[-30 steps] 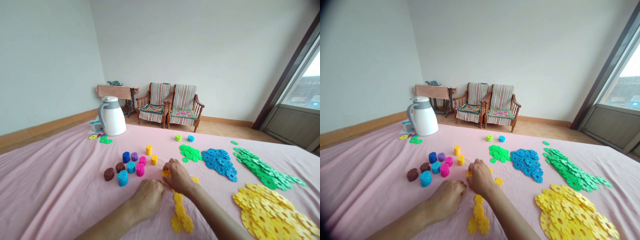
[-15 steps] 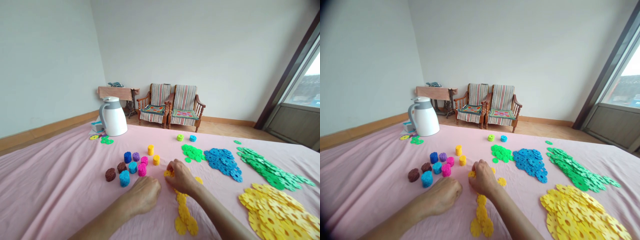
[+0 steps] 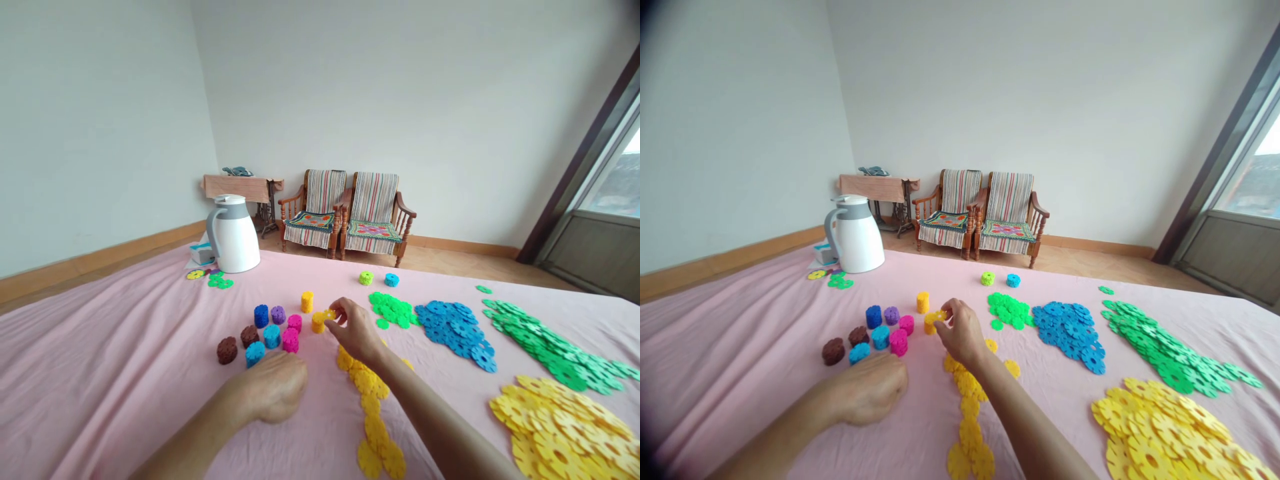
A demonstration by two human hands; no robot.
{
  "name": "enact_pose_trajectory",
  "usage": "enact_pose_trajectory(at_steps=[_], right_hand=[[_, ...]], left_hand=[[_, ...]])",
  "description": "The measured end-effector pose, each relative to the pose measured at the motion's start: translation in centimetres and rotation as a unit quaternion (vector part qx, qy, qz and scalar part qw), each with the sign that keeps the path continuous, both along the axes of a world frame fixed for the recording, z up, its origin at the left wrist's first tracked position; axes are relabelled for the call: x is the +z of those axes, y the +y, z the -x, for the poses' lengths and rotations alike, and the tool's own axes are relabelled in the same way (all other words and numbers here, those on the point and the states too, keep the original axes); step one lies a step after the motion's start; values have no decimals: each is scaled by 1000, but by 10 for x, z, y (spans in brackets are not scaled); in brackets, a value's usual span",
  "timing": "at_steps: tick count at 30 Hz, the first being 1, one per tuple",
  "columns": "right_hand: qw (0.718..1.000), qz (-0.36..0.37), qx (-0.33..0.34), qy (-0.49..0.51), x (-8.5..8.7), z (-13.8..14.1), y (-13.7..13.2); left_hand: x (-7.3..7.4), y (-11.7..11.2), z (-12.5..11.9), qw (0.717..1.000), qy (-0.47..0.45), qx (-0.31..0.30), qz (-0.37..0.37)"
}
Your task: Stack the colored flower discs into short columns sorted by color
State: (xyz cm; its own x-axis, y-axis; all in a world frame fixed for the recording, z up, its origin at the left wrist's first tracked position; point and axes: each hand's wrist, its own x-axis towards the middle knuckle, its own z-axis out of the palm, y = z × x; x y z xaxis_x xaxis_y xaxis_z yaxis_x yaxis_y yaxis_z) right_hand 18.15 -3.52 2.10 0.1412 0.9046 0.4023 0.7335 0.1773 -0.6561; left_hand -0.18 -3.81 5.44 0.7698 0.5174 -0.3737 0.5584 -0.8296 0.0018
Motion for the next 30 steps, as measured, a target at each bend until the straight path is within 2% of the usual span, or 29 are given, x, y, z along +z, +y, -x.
enact_pose_trajectory(at_steps=[8,18,22,26,28,30], right_hand=[[1000,2,-10,0,-5,13,17],[999,23,-7,-42,-11,13,22],[999,32,-7,-41,-8,13,20],[998,41,-15,-49,3,1,12],[995,64,13,-72,10,-8,3],[982,123,99,-107,17,-17,-9]], left_hand=[[7,-2,-1,1000,7,7,18],[13,-4,-2,999,12,12,29],[13,-4,-3,999,14,14,32],[12,-4,-3,999,22,17,32],[11,-3,-3,999,25,16,28],[10,-3,-3,999,20,13,24]])
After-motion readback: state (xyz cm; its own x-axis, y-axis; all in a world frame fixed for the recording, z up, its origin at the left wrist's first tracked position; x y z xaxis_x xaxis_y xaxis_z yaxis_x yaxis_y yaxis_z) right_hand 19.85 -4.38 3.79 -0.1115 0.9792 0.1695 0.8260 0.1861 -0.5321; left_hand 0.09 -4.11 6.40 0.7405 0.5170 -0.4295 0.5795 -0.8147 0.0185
